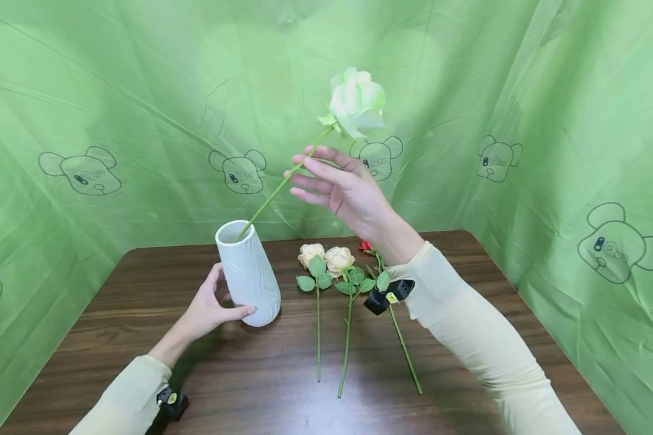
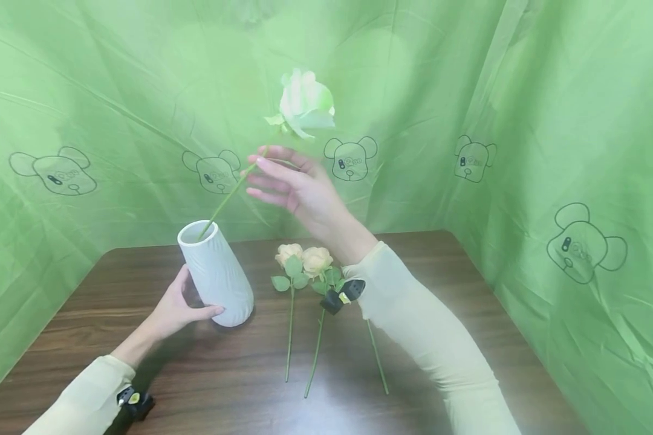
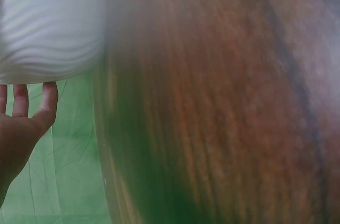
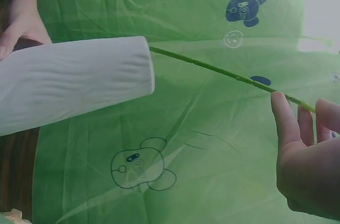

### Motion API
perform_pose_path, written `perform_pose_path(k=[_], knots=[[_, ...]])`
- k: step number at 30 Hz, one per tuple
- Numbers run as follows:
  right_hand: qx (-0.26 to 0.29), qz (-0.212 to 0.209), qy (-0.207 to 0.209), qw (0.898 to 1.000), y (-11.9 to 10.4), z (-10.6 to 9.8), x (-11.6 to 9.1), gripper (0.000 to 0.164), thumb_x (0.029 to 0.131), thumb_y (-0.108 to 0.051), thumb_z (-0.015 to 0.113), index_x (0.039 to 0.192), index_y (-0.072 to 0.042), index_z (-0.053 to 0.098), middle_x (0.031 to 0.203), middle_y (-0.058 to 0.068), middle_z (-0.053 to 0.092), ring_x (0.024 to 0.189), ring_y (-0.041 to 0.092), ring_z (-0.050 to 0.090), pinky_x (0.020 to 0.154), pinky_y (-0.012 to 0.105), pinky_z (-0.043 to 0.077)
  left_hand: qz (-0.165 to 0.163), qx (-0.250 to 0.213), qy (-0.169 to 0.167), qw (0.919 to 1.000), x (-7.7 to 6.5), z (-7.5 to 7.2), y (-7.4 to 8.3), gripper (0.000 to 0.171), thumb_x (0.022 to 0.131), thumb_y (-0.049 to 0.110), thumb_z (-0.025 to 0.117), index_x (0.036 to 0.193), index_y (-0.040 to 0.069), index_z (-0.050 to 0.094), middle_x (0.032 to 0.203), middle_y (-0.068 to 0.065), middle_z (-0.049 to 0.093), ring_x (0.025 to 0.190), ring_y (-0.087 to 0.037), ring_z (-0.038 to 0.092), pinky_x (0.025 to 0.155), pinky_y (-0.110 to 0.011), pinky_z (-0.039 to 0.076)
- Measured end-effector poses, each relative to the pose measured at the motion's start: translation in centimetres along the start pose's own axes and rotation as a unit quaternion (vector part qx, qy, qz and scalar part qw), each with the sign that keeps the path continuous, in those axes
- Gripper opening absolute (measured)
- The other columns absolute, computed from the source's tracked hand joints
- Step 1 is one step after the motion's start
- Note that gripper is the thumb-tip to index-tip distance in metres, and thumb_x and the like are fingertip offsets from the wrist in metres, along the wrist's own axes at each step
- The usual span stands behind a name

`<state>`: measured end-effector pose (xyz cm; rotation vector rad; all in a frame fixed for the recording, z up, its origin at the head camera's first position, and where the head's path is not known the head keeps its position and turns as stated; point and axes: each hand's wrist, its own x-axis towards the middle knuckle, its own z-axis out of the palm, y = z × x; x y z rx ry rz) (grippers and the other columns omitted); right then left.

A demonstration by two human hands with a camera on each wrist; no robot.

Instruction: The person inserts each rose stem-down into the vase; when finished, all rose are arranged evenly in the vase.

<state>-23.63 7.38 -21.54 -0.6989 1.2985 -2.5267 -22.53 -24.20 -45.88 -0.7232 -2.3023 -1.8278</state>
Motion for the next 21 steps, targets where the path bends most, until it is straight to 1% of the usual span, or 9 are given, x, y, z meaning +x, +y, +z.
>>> perform_pose_path(k=[5,8,11,14,16,21], knots=[[-0.011,0.018,-0.004,1.000,0.8,0.4,0.6,0.013,0.100,0.001,0.060,0.107,-0.005,0.070,0.115,0.016,0.070,0.098,0.032,0.072,0.096,0.053,0.051,0.000,-0.007,-0.002,1.0000,0.3,0.3,-0.1,0.094,0.068,-0.005,0.092,0.144,0.013,0.040,0.131,-0.010,0.057,0.117,-0.019,0.057,0.089,-0.039,0.055],[-0.036,0.029,-0.007,0.999,1.3,0.5,0.8,0.015,0.101,-0.001,0.060,0.114,-0.005,0.067,0.115,0.015,0.068,0.099,0.032,0.071,0.096,0.053,0.051,-0.002,-0.011,-0.007,0.9999,0.6,0.8,-0.4,0.094,0.068,-0.003,0.093,0.144,0.013,0.041,0.131,-0.010,0.056,0.118,-0.020,0.057,0.090,-0.041,0.055],[-0.075,0.035,-0.009,0.997,1.8,0.7,1.2,0.023,0.100,-0.003,0.062,0.123,-0.004,0.061,0.119,0.016,0.066,0.101,0.035,0.069,0.094,0.050,0.053,-0.002,-0.013,-0.014,0.9998,0.9,1.2,-0.7,0.093,0.069,0.000,0.093,0.144,0.013,0.041,0.131,-0.011,0.056,0.119,-0.021,0.057,0.092,-0.043,0.054],[-0.106,0.036,-0.016,0.994,2.5,1.4,1.8,0.032,0.099,-0.003,0.064,0.130,-0.002,0.057,0.123,0.019,0.063,0.106,0.039,0.066,0.093,0.049,0.054,-0.004,-0.011,-0.010,0.9999,0.9,1.0,-0.9,0.092,0.068,0.000,0.094,0.143,0.014,0.041,0.131,-0.012,0.056,0.119,-0.023,0.057,0.093,-0.044,0.054],[-0.126,0.034,-0.023,0.991,3.1,1.9,2.4,0.036,0.098,-0.004,0.066,0.132,0.001,0.056,0.125,0.021,0.063,0.109,0.039,0.066,0.093,0.047,0.054,-0.008,-0.009,-0.003,0.9999,0.6,0.8,-1.0,0.093,0.067,0.000,0.094,0.143,0.014,0.041,0.131,-0.012,0.056,0.119,-0.023,0.057,0.093,-0.044,0.054],[-0.163,0.049,-0.039,0.985,4.4,3.2,3.5,0.037,0.095,-0.004,0.070,0.131,0.003,0.059,0.127,0.017,0.065,0.108,0.034,0.067,0.094,0.044,0.054,-0.020,-0.008,0.003,0.9998,0.0,0.0,-1.0,0.094,0.067,0.000,0.095,0.143,0.016,0.041,0.131,-0.011,0.056,0.120,-0.024,0.056,0.093,-0.041,0.054]])
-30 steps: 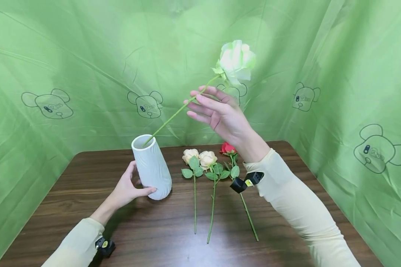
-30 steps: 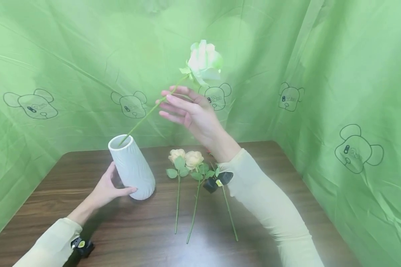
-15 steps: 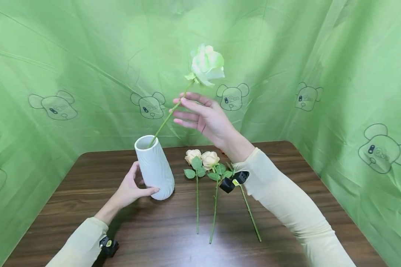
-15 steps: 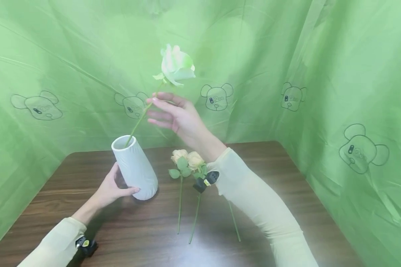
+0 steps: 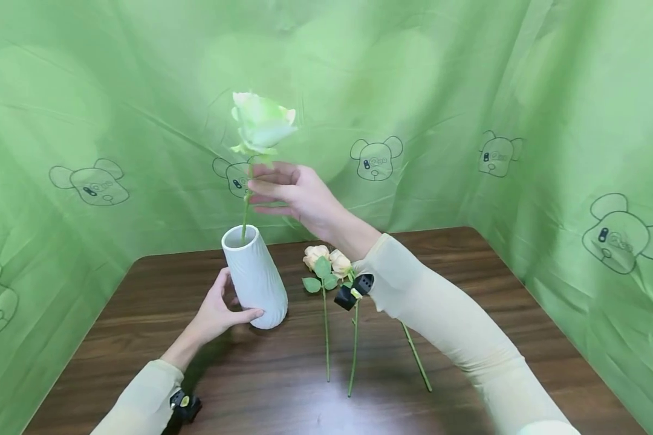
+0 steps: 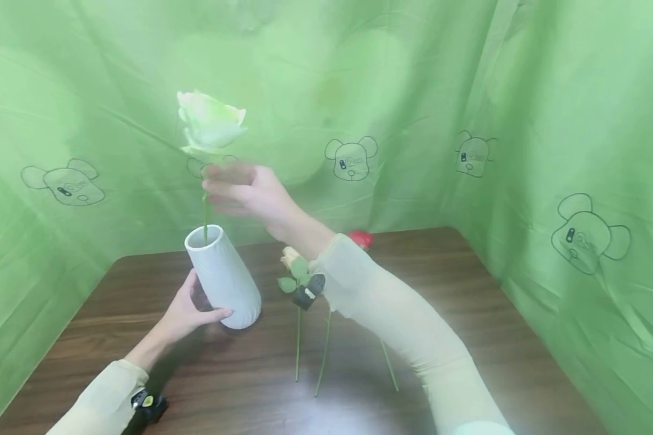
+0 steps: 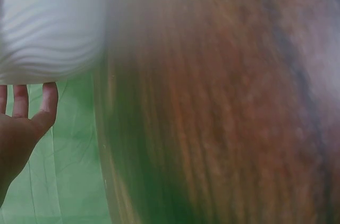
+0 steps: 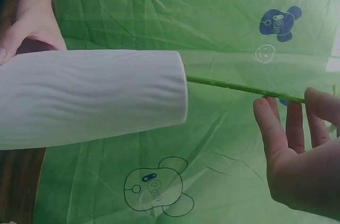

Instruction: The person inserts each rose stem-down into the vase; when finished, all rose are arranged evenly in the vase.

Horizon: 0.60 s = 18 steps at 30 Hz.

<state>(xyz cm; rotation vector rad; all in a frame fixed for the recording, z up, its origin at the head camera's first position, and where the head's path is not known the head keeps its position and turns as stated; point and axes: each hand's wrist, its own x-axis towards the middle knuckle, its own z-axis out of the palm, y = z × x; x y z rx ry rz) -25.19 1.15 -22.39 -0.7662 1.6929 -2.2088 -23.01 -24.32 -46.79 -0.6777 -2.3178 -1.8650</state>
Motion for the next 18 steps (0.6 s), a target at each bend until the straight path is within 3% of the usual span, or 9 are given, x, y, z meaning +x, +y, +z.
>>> perform_pose_path(k=[9,18], knots=[[-0.040,0.027,-0.021,0.999,0.9,1.4,1.1,0.039,0.092,0.001,0.072,0.128,0.006,0.059,0.120,0.013,0.067,0.099,0.032,0.070,0.087,0.042,0.058,0.014,-0.003,-0.009,0.9999,0.1,-0.3,0.4,0.096,0.068,-0.002,0.093,0.145,0.016,0.039,0.131,-0.013,0.055,0.119,-0.024,0.057,0.091,-0.040,0.055],[-0.089,0.083,-0.036,0.992,2.0,1.0,1.6,0.034,0.092,-0.002,0.074,0.125,0.002,0.065,0.118,0.015,0.068,0.096,0.028,0.071,0.085,0.039,0.058,0.004,0.004,-0.016,0.9999,0.4,0.2,0.5,0.097,0.070,-0.002,0.092,0.147,0.017,0.037,0.133,-0.009,0.056,0.119,-0.021,0.058,0.092,-0.039,0.054]])
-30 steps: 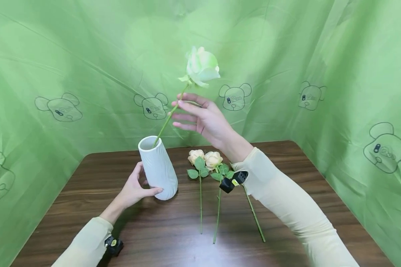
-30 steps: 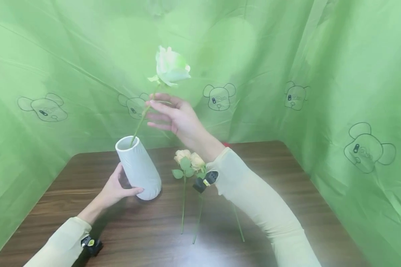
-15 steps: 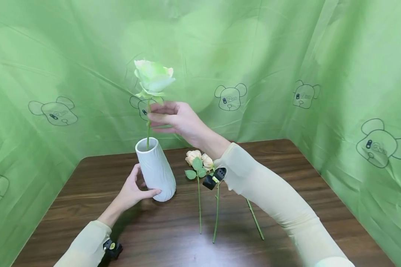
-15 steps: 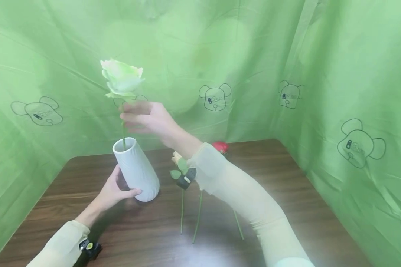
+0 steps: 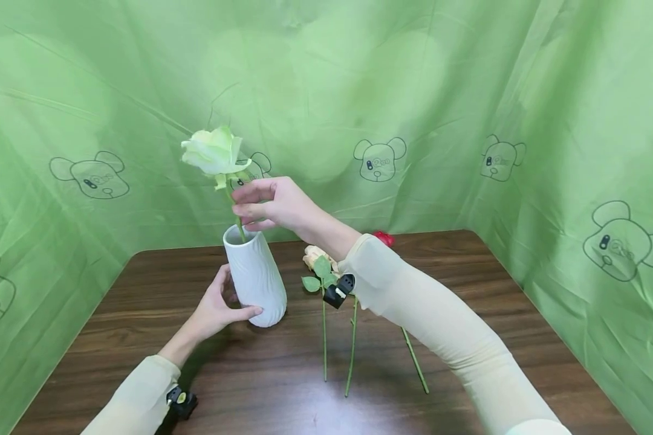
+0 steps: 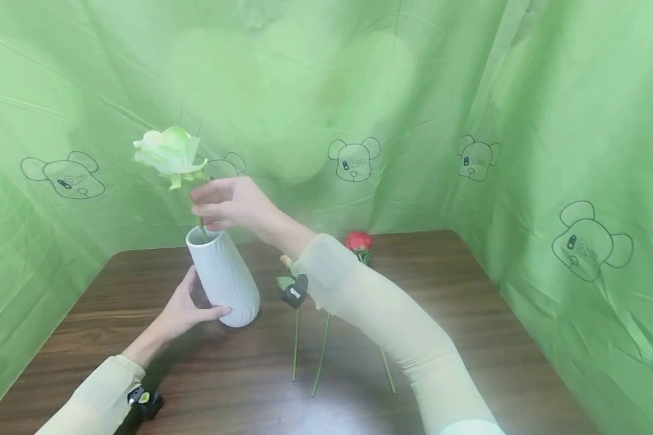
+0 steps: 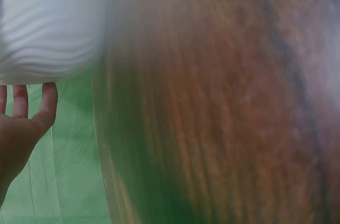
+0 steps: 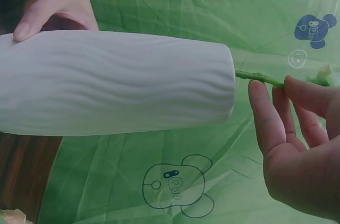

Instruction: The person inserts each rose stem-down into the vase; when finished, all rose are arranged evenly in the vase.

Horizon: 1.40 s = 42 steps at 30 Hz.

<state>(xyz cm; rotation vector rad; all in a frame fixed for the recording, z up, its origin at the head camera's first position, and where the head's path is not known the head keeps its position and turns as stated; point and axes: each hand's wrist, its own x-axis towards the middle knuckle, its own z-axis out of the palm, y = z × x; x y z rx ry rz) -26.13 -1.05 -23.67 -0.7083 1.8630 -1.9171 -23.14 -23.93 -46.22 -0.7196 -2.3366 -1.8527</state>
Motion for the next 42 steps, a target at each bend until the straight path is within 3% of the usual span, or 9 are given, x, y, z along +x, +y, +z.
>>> perform_pose_path(k=[13,19,24,31,42], knots=[[-0.012,0.006,0.001,1.000,0.8,-0.1,0.1,0.026,0.090,0.005,0.073,0.116,0.005,0.069,0.109,0.021,0.069,0.084,0.027,0.071,0.081,0.040,0.059,0.006,0.001,-0.003,1.0000,0.1,0.3,-0.3,0.098,0.070,-0.002,0.092,0.147,0.018,0.036,0.135,-0.009,0.055,0.120,-0.022,0.057,0.092,-0.039,0.055],[-0.020,0.019,0.007,1.000,1.2,0.1,0.3,0.025,0.090,0.006,0.073,0.114,0.004,0.070,0.103,0.016,0.070,0.084,0.024,0.071,0.081,0.038,0.059,0.005,-0.002,-0.004,1.0000,-0.1,0.3,-0.2,0.097,0.070,0.001,0.093,0.147,0.018,0.037,0.135,-0.010,0.055,0.121,-0.024,0.057,0.092,-0.035,0.055],[-0.043,0.026,-0.005,0.999,1.5,0.1,0.6,0.027,0.091,0.006,0.072,0.117,0.006,0.067,0.105,0.015,0.069,0.089,0.023,0.071,0.084,0.034,0.058,0.006,0.002,0.001,1.0000,-0.2,0.2,-0.2,0.096,0.070,0.001,0.093,0.146,0.017,0.038,0.133,-0.010,0.055,0.120,-0.022,0.057,0.091,-0.033,0.055],[-0.092,0.001,-0.008,0.996,1.8,0.3,0.5,0.021,0.090,0.004,0.074,0.111,0.004,0.071,0.103,0.011,0.073,0.088,0.019,0.071,0.082,0.032,0.059,0.004,0.009,0.001,1.0000,-0.2,0.1,-0.2,0.094,0.071,0.002,0.093,0.146,0.017,0.037,0.133,-0.010,0.056,0.118,-0.022,0.059,0.092,-0.034,0.055],[-0.072,0.009,-0.010,0.997,1.8,0.5,0.3,0.023,0.091,0.003,0.073,0.113,0.004,0.069,0.104,0.014,0.073,0.091,0.018,0.071,0.084,0.031,0.058,0.002,0.054,0.012,0.9985,-0.3,-0.2,-0.1,0.094,0.072,0.008,0.093,0.147,0.013,0.037,0.130,-0.008,0.058,0.117,-0.016,0.059,0.094,-0.024,0.049]])
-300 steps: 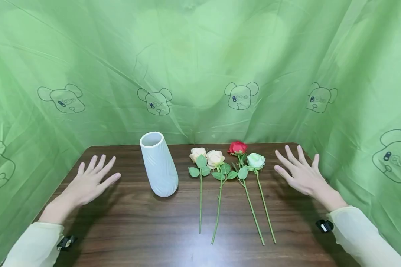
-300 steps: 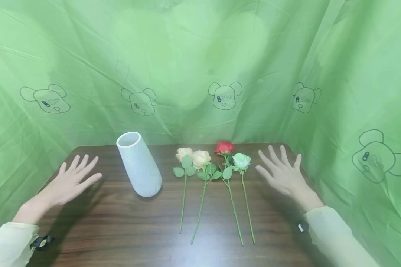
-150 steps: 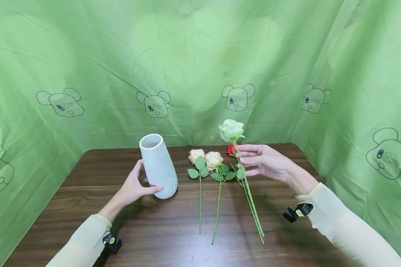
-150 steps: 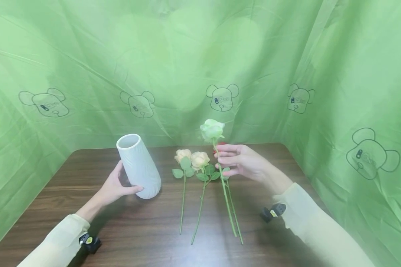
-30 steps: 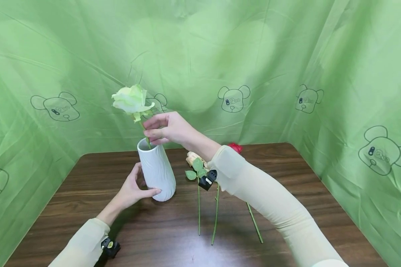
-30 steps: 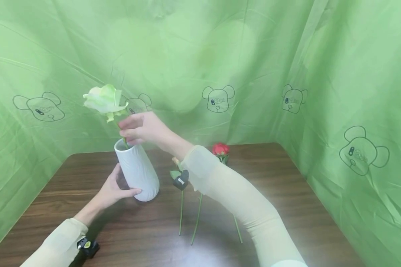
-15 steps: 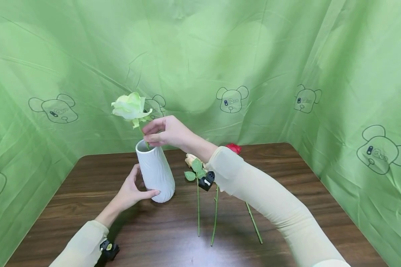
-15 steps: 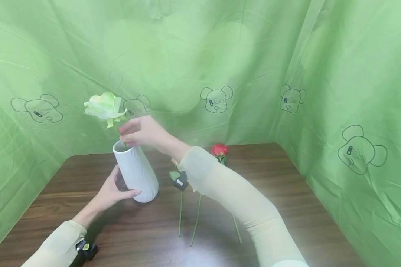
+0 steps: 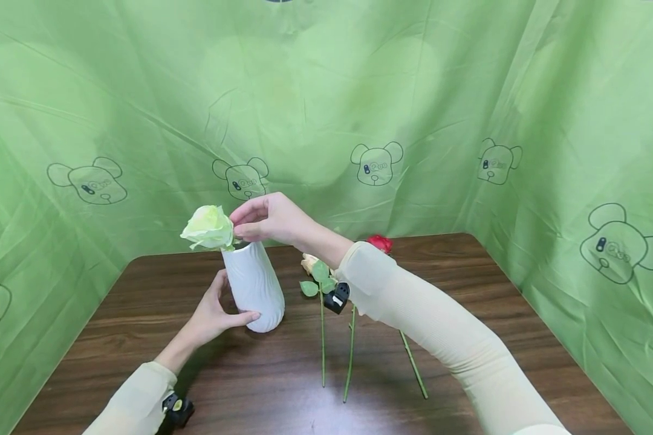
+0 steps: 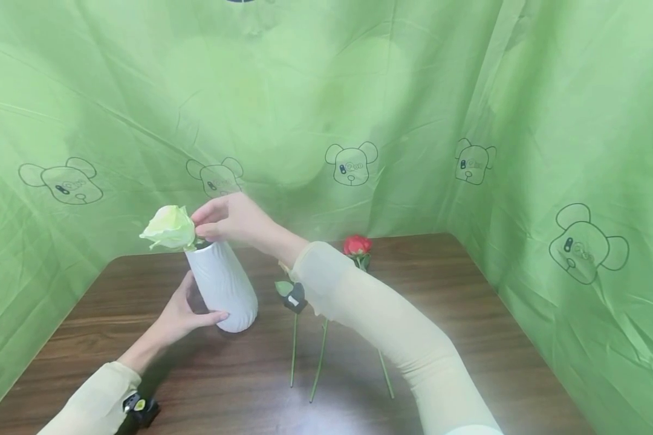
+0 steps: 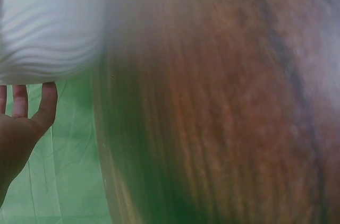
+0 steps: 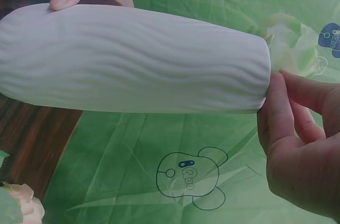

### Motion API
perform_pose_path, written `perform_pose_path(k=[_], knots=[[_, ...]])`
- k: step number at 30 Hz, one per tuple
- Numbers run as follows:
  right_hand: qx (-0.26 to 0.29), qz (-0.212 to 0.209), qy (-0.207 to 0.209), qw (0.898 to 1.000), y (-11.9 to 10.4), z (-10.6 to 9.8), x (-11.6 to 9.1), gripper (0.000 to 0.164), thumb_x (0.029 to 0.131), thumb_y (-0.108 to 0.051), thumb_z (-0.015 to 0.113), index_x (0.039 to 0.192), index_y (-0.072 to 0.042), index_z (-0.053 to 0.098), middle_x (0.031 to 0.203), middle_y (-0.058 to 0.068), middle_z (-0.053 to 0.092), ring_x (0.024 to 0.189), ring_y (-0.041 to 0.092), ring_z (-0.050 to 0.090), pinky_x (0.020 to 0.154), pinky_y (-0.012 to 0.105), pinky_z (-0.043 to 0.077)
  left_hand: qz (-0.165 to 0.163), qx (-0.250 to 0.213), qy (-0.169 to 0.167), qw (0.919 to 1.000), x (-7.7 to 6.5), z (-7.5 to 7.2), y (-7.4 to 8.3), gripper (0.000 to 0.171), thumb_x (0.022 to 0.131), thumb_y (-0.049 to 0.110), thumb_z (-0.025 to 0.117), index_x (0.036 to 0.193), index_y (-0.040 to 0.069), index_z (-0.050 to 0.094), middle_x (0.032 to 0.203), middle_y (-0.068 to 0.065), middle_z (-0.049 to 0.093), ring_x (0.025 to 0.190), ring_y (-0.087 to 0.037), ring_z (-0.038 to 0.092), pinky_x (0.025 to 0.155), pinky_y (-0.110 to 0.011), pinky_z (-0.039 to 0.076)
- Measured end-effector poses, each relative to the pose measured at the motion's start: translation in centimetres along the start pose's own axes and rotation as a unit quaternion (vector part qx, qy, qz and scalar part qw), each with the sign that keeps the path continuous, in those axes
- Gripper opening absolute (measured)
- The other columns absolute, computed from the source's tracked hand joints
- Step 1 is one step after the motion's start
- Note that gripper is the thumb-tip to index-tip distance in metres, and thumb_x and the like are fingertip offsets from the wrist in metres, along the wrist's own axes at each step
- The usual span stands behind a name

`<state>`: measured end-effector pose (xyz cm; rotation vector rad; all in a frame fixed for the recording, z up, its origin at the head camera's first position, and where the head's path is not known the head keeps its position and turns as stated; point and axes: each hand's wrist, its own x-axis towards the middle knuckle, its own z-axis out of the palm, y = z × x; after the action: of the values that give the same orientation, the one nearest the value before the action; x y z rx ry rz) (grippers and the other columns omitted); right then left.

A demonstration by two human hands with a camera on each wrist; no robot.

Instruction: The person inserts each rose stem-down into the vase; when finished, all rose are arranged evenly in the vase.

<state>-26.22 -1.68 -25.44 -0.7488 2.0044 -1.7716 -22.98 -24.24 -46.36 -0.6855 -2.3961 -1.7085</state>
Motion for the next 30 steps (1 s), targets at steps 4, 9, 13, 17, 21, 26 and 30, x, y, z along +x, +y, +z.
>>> perform_pose_path(k=[4,9,13,17,21,26,30], knots=[[0.023,0.000,0.003,1.000,0.0,0.0,0.0,0.021,0.091,0.005,0.073,0.112,0.004,0.070,0.105,0.019,0.072,0.089,0.018,0.071,0.084,0.033,0.058,-0.001,-0.010,-0.003,0.9999,0.0,-0.1,-0.1,0.094,0.072,0.006,0.093,0.147,0.013,0.036,0.131,-0.009,0.058,0.116,-0.017,0.060,0.092,-0.026,0.051],[0.053,0.005,0.000,0.999,-0.2,-0.6,-0.3,0.023,0.092,0.004,0.072,0.115,0.004,0.069,0.105,0.018,0.070,0.090,0.024,0.071,0.084,0.038,0.059,-0.001,-0.014,-0.005,0.9999,0.1,-0.2,-0.3,0.095,0.072,0.006,0.093,0.147,0.015,0.036,0.131,-0.009,0.058,0.116,-0.018,0.060,0.092,-0.029,0.052],[0.049,0.004,-0.007,0.999,-0.5,-1.7,-1.1,0.026,0.093,0.000,0.072,0.119,0.001,0.068,0.109,0.018,0.068,0.100,0.035,0.070,0.083,0.044,0.059,-0.004,-0.018,-0.002,0.9998,0.0,-0.2,-0.4,0.095,0.071,0.006,0.094,0.147,0.015,0.037,0.131,-0.009,0.058,0.116,-0.019,0.061,0.093,-0.033,0.052],[0.032,0.001,-0.003,0.999,-0.7,-3.3,-2.2,0.029,0.093,-0.004,0.073,0.122,-0.001,0.067,0.115,0.019,0.066,0.102,0.038,0.068,0.083,0.048,0.058,-0.002,-0.020,0.003,0.9998,0.0,-0.3,-0.3,0.095,0.070,0.005,0.094,0.146,0.014,0.038,0.131,-0.010,0.058,0.116,-0.019,0.061,0.093,-0.032,0.052],[-0.003,0.008,0.002,1.000,-0.3,-5.6,-4.0,0.035,0.094,-0.011,0.074,0.127,-0.004,0.064,0.118,0.016,0.066,0.100,0.034,0.069,0.084,0.049,0.058,0.000,-0.027,0.004,0.9996,0.1,-0.2,-0.2,0.094,0.070,0.003,0.093,0.145,0.013,0.038,0.130,-0.011,0.057,0.116,-0.019,0.061,0.093,-0.029,0.052],[-0.032,0.036,0.022,0.999,1.2,-8.8,-7.0,0.041,0.093,-0.015,0.075,0.131,-0.007,0.061,0.122,0.017,0.064,0.103,0.034,0.069,0.083,0.046,0.058,-0.009,-0.030,0.002,0.9995,0.1,0.0,-0.2,0.094,0.071,0.004,0.093,0.146,0.013,0.037,0.132,-0.010,0.057,0.118,-0.019,0.060,0.096,-0.030,0.050],[-0.050,0.067,0.048,0.995,3.1,-11.2,-9.5,0.048,0.094,-0.015,0.075,0.138,-0.008,0.056,0.127,0.017,0.061,0.102,0.034,0.070,0.077,0.039,0.060,-0.008,-0.021,0.005,0.9997,0.1,0.1,-0.2,0.095,0.071,0.006,0.094,0.146,0.014,0.038,0.131,-0.010,0.058,0.118,-0.021,0.059,0.096,-0.033,0.051]])
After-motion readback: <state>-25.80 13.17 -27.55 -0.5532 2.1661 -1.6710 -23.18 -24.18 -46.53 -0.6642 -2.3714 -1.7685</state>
